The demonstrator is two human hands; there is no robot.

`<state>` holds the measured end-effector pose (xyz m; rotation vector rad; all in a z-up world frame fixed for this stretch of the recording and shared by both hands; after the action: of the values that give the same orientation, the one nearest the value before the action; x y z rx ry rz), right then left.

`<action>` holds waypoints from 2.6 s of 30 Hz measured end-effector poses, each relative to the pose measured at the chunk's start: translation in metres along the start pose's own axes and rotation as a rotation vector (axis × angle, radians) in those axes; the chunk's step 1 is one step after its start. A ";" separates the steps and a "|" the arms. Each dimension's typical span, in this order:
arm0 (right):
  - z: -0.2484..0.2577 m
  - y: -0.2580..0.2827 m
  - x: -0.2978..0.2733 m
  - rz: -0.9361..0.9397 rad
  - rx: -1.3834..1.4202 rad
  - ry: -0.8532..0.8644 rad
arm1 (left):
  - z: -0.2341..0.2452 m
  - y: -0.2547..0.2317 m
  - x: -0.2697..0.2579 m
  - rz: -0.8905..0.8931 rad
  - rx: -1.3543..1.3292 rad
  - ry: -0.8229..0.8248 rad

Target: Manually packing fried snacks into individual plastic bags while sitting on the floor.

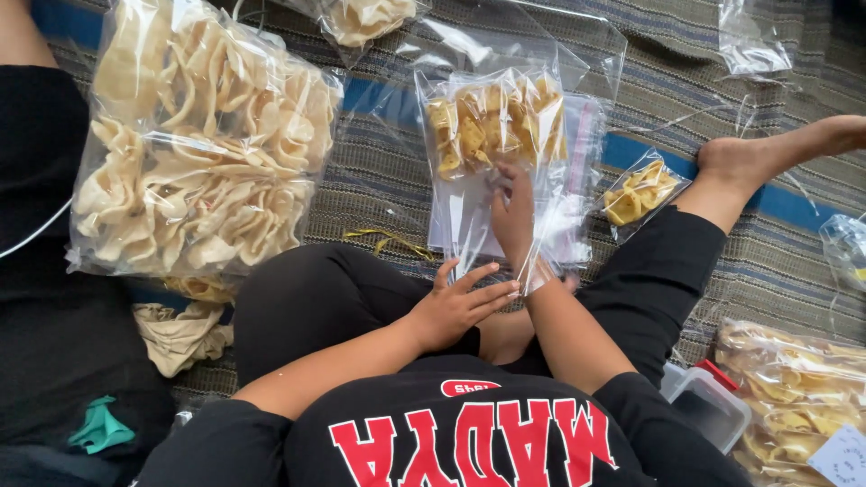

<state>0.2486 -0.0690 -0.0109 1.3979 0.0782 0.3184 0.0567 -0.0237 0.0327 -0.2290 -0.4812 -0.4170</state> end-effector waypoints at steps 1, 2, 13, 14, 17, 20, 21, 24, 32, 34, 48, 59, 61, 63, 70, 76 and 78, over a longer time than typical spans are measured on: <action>0.003 -0.020 -0.003 0.000 0.001 0.001 | 0.001 -0.001 0.000 0.001 0.001 0.000; 0.014 -0.047 -0.006 -0.088 -0.031 -0.140 | 0.003 -0.001 0.001 -0.002 0.000 -0.004; -0.002 -0.114 0.015 -0.374 0.649 -0.486 | 0.007 0.001 0.005 0.004 0.013 0.013; 0.003 -0.122 0.012 -0.324 0.555 -0.490 | 0.008 -0.001 0.005 -0.013 0.014 0.029; 0.014 -0.113 0.006 -0.229 0.277 -0.471 | 0.010 0.000 0.005 -0.046 0.005 0.050; 0.016 -0.073 0.001 -0.141 0.115 -0.393 | 0.011 0.000 0.006 -0.059 -0.006 0.047; 0.013 -0.057 0.001 -0.096 0.145 -0.338 | 0.012 0.001 0.007 -0.055 0.000 0.040; 0.026 -0.103 -0.013 -0.199 0.171 -0.474 | 0.004 -0.004 0.001 -0.070 -0.001 0.075; 0.010 -0.225 0.005 -0.367 -0.110 -0.313 | 0.008 -0.002 0.003 -0.053 0.004 0.057; 0.015 -0.214 -0.005 -0.418 -0.325 -0.241 | 0.008 -0.001 0.005 -0.046 0.009 0.068; -0.036 -0.020 -0.028 0.191 -0.085 -0.001 | 0.004 -0.006 0.001 -0.041 -0.038 -0.001; -0.037 -0.037 -0.013 0.262 -0.218 0.180 | -0.012 0.006 0.000 0.082 -0.105 0.081; -0.043 -0.022 0.000 0.285 -0.179 0.233 | -0.014 0.005 0.001 0.099 -0.161 0.067; -0.051 0.004 0.013 0.379 -0.307 0.295 | -0.016 0.005 -0.001 0.087 -0.224 0.101; -0.038 -0.023 -0.013 0.282 -0.295 0.135 | -0.012 0.009 0.003 0.134 -0.163 0.112; -0.063 -0.035 0.025 0.368 -0.385 0.215 | -0.018 0.010 0.000 0.109 -0.185 0.125; -0.066 -0.015 0.025 0.419 -0.265 0.328 | -0.009 0.016 0.001 0.160 0.047 0.161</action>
<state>0.2594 -0.0011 -0.0343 1.0810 0.0107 0.8750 0.0682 -0.0127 0.0235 -0.1850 -0.3119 -0.2645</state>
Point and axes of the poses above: each hand's wrist, its own x-axis towards the middle knuckle, its own z-axis out of the back of the hand, y = z × x, the point moved 7 cm from there along x, towards the middle knuckle, and after that the axes turned 14 degrees about x, right-handed, at the moved point
